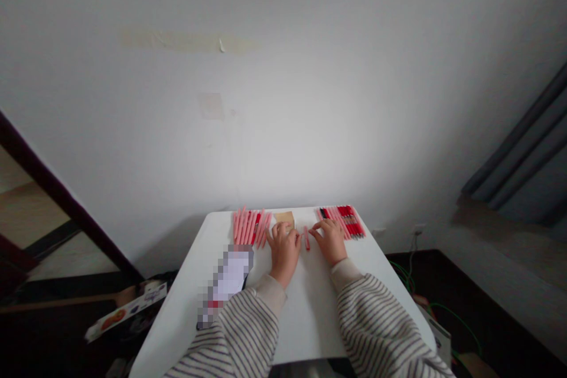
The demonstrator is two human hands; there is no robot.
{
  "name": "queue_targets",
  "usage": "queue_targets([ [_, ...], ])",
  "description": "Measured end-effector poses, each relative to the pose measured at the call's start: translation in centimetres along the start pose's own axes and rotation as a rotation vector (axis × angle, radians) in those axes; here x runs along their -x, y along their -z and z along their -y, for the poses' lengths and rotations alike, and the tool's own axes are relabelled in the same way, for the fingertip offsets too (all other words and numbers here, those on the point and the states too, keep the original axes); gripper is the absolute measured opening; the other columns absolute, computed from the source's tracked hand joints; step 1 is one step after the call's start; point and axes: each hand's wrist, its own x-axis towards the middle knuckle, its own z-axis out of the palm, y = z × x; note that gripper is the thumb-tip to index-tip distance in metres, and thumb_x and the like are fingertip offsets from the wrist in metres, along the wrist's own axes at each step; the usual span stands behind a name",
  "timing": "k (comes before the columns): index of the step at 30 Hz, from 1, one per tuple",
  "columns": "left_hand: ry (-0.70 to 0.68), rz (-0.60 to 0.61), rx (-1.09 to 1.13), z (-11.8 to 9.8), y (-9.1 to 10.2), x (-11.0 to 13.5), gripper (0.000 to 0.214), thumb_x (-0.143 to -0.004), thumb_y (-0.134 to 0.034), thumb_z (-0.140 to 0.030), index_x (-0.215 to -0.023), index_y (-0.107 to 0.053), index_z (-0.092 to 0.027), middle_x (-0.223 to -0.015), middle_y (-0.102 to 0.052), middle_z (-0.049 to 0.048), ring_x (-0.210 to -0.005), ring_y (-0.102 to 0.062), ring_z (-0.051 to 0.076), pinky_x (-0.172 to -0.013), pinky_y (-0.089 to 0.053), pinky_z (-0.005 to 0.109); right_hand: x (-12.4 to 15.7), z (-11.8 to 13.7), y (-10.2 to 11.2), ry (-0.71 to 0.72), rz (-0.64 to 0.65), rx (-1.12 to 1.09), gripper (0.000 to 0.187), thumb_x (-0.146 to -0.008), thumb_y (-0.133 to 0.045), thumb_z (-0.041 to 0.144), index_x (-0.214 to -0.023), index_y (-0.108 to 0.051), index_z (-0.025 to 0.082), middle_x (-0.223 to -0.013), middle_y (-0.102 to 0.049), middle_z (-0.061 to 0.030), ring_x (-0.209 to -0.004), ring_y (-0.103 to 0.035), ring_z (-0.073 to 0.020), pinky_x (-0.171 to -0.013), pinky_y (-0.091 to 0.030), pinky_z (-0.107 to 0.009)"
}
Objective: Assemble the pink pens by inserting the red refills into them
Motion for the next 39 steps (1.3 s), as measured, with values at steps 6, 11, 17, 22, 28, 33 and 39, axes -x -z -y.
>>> queue_targets([
  [6, 0.011, -0.066, 0.09, 0.7, 0.0, -0.1, 0.011, -0.083, -0.057, -0.028, -0.086, -0.065, -0.022, -0.105, -0.058, 0.0062, -0.105, -0.047, 0.022, -0.097, -0.033, 0.046, 0.0, 0.9, 0.4, 0.05, 0.063, -0.09, 0.015, -0.084, -0.061, 0.035, -0.078, -0.069, 0.024, -0.082, -0.069, -0.0021, -0.091, -0.055, -0.0213, -0.087, -0.031, -0.035],
  [11, 0.007, -0.08, 0.142, 1.1, 0.0, -0.1, 0.011, -0.083, -0.057, -0.028, -0.085, -0.067, -0.022, -0.105, -0.057, 0.0062, -0.105, -0.047, 0.022, -0.094, -0.037, 0.042, 0.1, 1.6, 0.6, 0.08, 0.101, -0.135, 0.01, -0.083, -0.062, 0.031, -0.082, -0.071, 0.025, -0.08, -0.07, -0.001, -0.089, -0.056, -0.0202, -0.086, -0.033, -0.034],
  [17, -0.004, -0.084, 0.173, 1.3, 0.0, -0.1, 0.011, -0.082, -0.058, -0.027, -0.085, -0.068, -0.023, -0.104, -0.057, 0.0061, -0.106, -0.048, 0.022, -0.095, -0.038, 0.043, 0.1, 1.4, 0.2, 0.107, 0.125, -0.158, 0.013, -0.084, -0.061, 0.03, -0.087, -0.073, 0.027, -0.082, -0.069, -0.0023, -0.09, -0.055, -0.0202, -0.086, -0.034, -0.034],
  [22, 0.0, -0.075, 0.177, 1.4, -0.1, 0.0, 0.013, -0.083, -0.058, -0.029, -0.084, -0.069, -0.023, -0.105, -0.056, 0.0063, -0.106, -0.047, 0.022, -0.095, -0.038, 0.043, 0.1, 1.2, 0.0, 0.104, 0.117, -0.18, 0.015, -0.085, -0.06, 0.033, -0.086, -0.073, 0.026, -0.082, -0.069, -0.0024, -0.09, -0.056, -0.0204, -0.087, -0.035, -0.035],
  [28, 0.008, -0.06, 0.172, 1.3, -0.2, 0.0, 0.013, -0.081, -0.06, -0.031, -0.084, -0.07, -0.023, -0.107, -0.056, 0.0062, -0.107, -0.047, 0.023, -0.095, -0.038, 0.044, 0.1, 1.3, 0.0, 0.092, 0.129, -0.19, 0.014, -0.084, -0.06, 0.034, -0.087, -0.072, 0.026, -0.084, -0.07, -0.0026, -0.091, -0.058, -0.0213, -0.086, -0.038, -0.036],
  [33, 0.009, -0.067, 0.175, 1.4, -0.4, 0.0, 0.011, -0.08, -0.061, -0.03, -0.084, -0.07, -0.024, -0.107, -0.056, 0.006, -0.107, -0.046, 0.022, -0.095, -0.038, 0.043, 0.1, 1.4, 0.1, 0.096, 0.14, -0.201, 0.013, -0.082, -0.061, 0.031, -0.086, -0.072, 0.026, -0.083, -0.069, -0.0028, -0.092, -0.058, -0.0212, -0.085, -0.039, -0.035],
  [39, 0.007, -0.05, 0.196, 1.5, -0.3, 0.1, 0.011, -0.08, -0.062, -0.029, -0.085, -0.071, -0.025, -0.108, -0.056, 0.0058, -0.108, -0.045, 0.022, -0.096, -0.037, 0.044, 0.1, 1.1, -0.2, 0.061, 0.143, -0.232, 0.011, -0.081, -0.065, 0.03, -0.086, -0.073, 0.026, -0.083, -0.068, -0.003, -0.09, -0.058, -0.0207, -0.085, -0.039, -0.034],
])
